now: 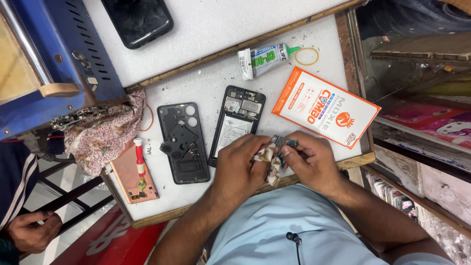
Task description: The person disassembles a smartphone, removes the motherboard, cleans it with a cloth, and reassembles the phone by placing the motherboard back and securing the back cover with a screwdriver.
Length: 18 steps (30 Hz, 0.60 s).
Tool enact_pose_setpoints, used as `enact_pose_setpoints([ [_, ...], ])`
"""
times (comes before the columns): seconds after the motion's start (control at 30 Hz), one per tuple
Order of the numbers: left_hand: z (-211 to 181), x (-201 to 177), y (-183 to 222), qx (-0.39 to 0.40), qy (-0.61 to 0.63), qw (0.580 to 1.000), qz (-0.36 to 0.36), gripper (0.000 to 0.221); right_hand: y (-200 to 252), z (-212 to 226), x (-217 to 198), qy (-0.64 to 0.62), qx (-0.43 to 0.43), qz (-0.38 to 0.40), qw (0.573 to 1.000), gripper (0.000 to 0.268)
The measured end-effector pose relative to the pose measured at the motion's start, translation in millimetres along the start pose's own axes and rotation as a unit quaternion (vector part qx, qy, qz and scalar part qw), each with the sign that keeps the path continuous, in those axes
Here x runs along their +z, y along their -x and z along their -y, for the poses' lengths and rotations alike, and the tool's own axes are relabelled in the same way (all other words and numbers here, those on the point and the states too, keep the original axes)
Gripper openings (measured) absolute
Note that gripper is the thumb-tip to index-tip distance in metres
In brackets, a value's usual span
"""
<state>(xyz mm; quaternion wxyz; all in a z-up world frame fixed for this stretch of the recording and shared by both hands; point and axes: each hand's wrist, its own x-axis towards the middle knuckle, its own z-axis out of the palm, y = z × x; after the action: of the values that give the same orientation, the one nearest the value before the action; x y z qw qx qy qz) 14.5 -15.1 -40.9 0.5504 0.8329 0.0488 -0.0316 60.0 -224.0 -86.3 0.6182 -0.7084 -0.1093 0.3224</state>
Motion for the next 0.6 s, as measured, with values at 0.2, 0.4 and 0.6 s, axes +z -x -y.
enact_pose_setpoints([
  [0.2, 7, -17, 23, 0.063, 0.011, 0.995, -0.072, 0.040, -2, 4, -1, -0.067, 0.007, -0.005, 0.998, 0.015],
  [0.4, 19, -58, 59, -0.093, 0.176, 0.970, -0.141, 0.022, -8, 8, -8, -0.098, 0.031, 0.007, 0.995, 0.013],
  [0.6, 11, -41, 51, 0.034, 0.139, 0.990, 0.001, 0.032, -6, 23, -3, -0.029, 0.051, 0.013, 0.998, 0.013],
])
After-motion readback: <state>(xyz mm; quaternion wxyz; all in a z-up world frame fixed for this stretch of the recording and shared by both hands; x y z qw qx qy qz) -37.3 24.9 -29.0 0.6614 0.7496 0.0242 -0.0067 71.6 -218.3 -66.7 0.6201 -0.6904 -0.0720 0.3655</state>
